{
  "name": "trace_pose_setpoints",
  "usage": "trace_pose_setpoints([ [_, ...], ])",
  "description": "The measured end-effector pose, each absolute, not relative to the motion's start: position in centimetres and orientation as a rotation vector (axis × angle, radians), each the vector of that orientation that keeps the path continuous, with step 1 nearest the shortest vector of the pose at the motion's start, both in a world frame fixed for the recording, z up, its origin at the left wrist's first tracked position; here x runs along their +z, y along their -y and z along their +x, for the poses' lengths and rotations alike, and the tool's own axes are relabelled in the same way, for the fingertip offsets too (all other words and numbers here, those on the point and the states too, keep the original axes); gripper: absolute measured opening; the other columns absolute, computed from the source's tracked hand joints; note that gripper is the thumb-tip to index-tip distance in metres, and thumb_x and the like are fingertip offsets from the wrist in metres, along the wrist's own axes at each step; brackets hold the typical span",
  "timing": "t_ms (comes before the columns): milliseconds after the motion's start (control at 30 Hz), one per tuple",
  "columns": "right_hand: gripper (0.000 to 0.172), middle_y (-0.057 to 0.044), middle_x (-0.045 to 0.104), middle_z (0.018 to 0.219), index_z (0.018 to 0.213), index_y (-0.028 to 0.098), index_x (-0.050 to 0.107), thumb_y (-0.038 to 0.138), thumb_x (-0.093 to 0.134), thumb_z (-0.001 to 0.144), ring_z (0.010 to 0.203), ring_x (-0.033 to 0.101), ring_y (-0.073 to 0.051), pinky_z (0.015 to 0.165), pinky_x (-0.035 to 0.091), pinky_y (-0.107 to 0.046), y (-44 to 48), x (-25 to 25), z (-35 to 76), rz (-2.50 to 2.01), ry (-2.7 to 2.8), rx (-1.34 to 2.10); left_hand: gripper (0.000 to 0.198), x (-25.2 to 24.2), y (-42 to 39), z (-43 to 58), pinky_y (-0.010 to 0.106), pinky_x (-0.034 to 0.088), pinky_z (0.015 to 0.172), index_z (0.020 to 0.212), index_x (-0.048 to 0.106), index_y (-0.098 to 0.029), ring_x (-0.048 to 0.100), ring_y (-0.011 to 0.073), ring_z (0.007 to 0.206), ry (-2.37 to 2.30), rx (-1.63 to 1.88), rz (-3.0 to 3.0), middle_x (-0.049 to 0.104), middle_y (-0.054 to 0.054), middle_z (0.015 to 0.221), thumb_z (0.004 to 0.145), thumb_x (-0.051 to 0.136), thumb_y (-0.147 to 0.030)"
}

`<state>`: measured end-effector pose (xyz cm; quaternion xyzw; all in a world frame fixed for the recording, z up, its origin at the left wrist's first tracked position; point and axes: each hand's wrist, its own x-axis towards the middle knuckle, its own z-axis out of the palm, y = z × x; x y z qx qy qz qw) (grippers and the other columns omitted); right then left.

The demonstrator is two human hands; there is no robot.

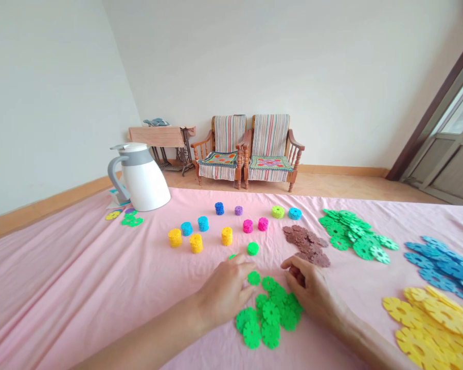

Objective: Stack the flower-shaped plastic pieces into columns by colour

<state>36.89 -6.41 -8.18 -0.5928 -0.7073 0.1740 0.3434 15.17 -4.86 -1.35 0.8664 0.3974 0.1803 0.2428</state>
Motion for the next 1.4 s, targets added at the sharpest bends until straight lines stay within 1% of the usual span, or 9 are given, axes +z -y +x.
trace_pose_setpoints([
  [100, 0.014, 0.003, 0.05, 0.059, 0.083, 0.019, 0.056, 0.02, 0.042, 0.082, 0.052, 0.046, -0.012, 0.05, 0.031, -0.024, 6.6, -7.8, 36.9, -1.504, 1.863, 0.425, 0.002, -1.6, 4.5, 15.7, 0.024, 0.042, 0.065, 0.076, 0.063, -0.018, 0.056, 0.0175, 0.077, -1.125, 0.454, 2.377, 0.056, 0.002, 0.085, 0.076, 0.063, -0.016],
  [200, 0.014, 0.003, 0.049, 0.06, 0.081, 0.018, 0.055, 0.019, 0.042, 0.083, 0.052, 0.046, -0.012, 0.051, 0.032, -0.024, 6.9, -7.3, 36.7, -1.489, 1.881, 0.388, 0.008, -1.8, 4.3, 15.9, 0.025, 0.04, 0.061, 0.079, 0.063, -0.018, 0.055, 0.0169, 0.072, -1.166, 0.433, 2.365, 0.055, 0.002, 0.082, 0.072, 0.065, -0.015],
  [333, 0.013, 0.002, 0.051, 0.063, 0.081, 0.019, 0.056, 0.018, 0.043, 0.083, 0.054, 0.047, -0.012, 0.052, 0.031, -0.025, 7.2, -6.9, 36.4, -1.485, 1.922, 0.344, 0.012, -2.1, 4.3, 16.2, 0.026, 0.04, 0.064, 0.078, 0.058, -0.017, 0.056, 0.0178, 0.075, -1.219, 0.48, 2.355, 0.055, 0.002, 0.084, 0.068, 0.065, -0.016],
  [567, 0.014, 0.001, 0.053, 0.067, 0.083, 0.019, 0.057, 0.016, 0.044, 0.083, 0.057, 0.048, -0.013, 0.053, 0.031, -0.024, 7.3, -6.8, 36.2, -1.533, 1.934, 0.317, 0.016, -2.2, 4.5, 15.9, 0.026, 0.039, 0.062, 0.075, 0.051, -0.018, 0.052, 0.0182, 0.076, -1.173, 0.463, 2.407, 0.053, 0.002, 0.082, 0.062, 0.058, -0.011],
  [733, 0.013, 0.001, 0.053, 0.067, 0.083, 0.019, 0.057, 0.016, 0.044, 0.083, 0.057, 0.048, -0.013, 0.054, 0.031, -0.024, 7.2, -7.1, 36.3, -1.526, 1.945, 0.304, 0.019, -1.8, 5.1, 15.8, 0.024, 0.035, 0.055, 0.076, 0.051, -0.019, 0.05, 0.0158, 0.068, -1.18, 0.433, 2.37, 0.052, -0.001, 0.074, 0.06, 0.053, -0.008],
  [867, 0.014, 0.001, 0.053, 0.068, 0.083, 0.019, 0.057, 0.017, 0.043, 0.084, 0.058, 0.048, -0.013, 0.054, 0.031, -0.024, 7.2, -7.2, 36.3, -1.519, 1.953, 0.295, 0.025, -1.5, 4.6, 15.2, 0.024, 0.036, 0.057, 0.079, 0.051, -0.018, 0.05, 0.0134, 0.063, -1.173, 0.497, 2.381, 0.053, -0.002, 0.075, 0.058, 0.052, -0.005],
  [967, 0.014, 0.001, 0.054, 0.067, 0.083, 0.019, 0.057, 0.017, 0.043, 0.083, 0.057, 0.049, -0.013, 0.054, 0.031, -0.024, 7.2, -7.1, 36.3, -1.52, 1.952, 0.286, 0.027, -1.3, 3.3, 14.1, 0.024, 0.037, 0.059, 0.081, 0.055, -0.019, 0.051, 0.0125, 0.063, -1.203, 0.614, 2.404, 0.053, -0.002, 0.078, 0.059, 0.051, -0.004],
  [1100, 0.014, 0.0, 0.055, 0.068, 0.083, 0.019, 0.057, 0.017, 0.044, 0.082, 0.059, 0.051, -0.013, 0.055, 0.033, -0.025, 7.2, -6.8, 36.3, -1.517, 1.963, 0.281, 0.021, -1.3, 1.4, 12.6, 0.023, 0.037, 0.059, 0.08, 0.058, -0.018, 0.051, 0.0128, 0.063, -1.302, 0.72, 2.415, 0.051, -0.002, 0.075, 0.065, 0.052, -0.006],
  [1400, 0.014, 0.001, 0.055, 0.07, 0.085, 0.019, 0.057, 0.015, 0.044, 0.083, 0.061, 0.052, -0.013, 0.057, 0.033, -0.025, 7.3, -6.5, 36.3, -1.542, 1.968, 0.32, 0.022, -2.3, 0.9, 12.5, 0.023, 0.039, 0.059, 0.082, 0.063, -0.018, 0.052, 0.013, 0.064, -1.278, 0.643, 2.424, 0.051, -0.001, 0.076, 0.066, 0.053, -0.007],
])
